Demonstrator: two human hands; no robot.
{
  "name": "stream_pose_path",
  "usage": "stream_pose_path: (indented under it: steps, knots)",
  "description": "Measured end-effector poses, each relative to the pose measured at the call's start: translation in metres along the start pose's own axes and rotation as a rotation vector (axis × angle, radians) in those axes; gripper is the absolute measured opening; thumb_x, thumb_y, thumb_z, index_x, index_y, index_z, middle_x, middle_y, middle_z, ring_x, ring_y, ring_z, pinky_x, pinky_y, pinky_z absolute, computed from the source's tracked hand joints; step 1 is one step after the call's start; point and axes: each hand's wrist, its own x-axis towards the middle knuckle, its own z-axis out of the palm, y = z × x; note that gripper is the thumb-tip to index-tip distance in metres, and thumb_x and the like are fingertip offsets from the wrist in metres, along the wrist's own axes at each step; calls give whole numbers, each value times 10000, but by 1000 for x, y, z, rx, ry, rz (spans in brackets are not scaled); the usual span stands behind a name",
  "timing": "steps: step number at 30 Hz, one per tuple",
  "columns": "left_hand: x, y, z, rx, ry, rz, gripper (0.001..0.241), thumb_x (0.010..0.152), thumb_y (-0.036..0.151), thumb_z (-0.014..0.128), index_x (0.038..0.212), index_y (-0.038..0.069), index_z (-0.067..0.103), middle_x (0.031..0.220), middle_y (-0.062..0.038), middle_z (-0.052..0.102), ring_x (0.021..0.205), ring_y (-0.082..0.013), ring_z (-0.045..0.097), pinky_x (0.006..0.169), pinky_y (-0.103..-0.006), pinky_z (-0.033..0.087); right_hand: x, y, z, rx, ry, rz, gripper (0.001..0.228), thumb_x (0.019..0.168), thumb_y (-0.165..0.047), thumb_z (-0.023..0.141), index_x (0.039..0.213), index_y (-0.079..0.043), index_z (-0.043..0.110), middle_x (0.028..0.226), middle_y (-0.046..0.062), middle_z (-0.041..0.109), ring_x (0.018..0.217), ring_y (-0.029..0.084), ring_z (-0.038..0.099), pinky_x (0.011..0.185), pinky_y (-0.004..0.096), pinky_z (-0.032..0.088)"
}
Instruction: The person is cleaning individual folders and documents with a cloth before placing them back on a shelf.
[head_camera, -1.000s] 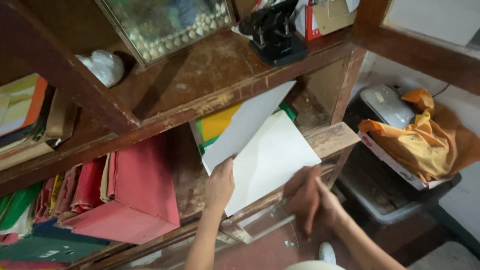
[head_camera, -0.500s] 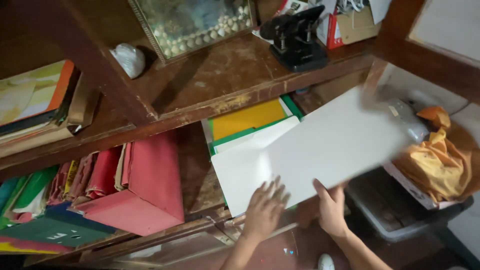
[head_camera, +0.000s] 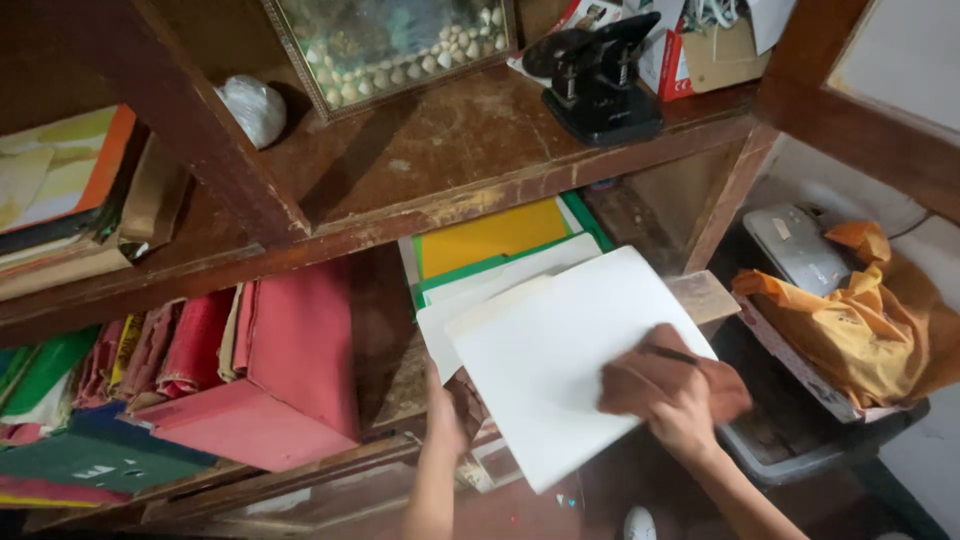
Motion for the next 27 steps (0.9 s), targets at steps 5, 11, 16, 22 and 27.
stream_pose_path:
  steps: [5,11,16,22,27]
  knots:
    - [38,-18,-23,437,432,-102,894,903,450,679,1644,213,240,1682,-61,329,1522,-270,374,1220,-467,337,-9,33,62,-167,-409,38,500,929,-268,554,1425,-230,599,1355,65,676,1173,290,651,810,457,517]
    - [91,-35,-75,417,379,188,565,892,345,679,1392,88,612,1445,-80,641,1299,-245,592,1065,-397,432,20,2,104,88,-623,-145,478,908,-314,672,1351,-132,656,1351,170,638,1128,366,635,787,542,541]
    - [83,-27,-61,477,390,217,465,896,292,645,1314,89,660,1369,-165,638,1241,-329,629,997,-460,500,14,-14,177,-83,-660,13,446,981,-507,545,1379,-314,600,1514,24,385,1322,411,271,997,669,256]
    - [94,-33,-78,955,551,58,703,836,661,527,1413,263,577,1573,34,480,1414,-279,492,1178,-487,200,83,43,133,-39,-605,496,457,972,-253,447,1239,-510,714,1604,-77,406,1539,220,232,1129,703,145]
    - [97,-33,-84,985,510,88,627,883,645,485,1381,285,614,1546,23,445,1430,-260,453,1181,-595,124,33,177,174,-501,-563,850,655,1025,-612,244,1509,-224,453,1629,125,362,1582,407,118,1217,668,66]
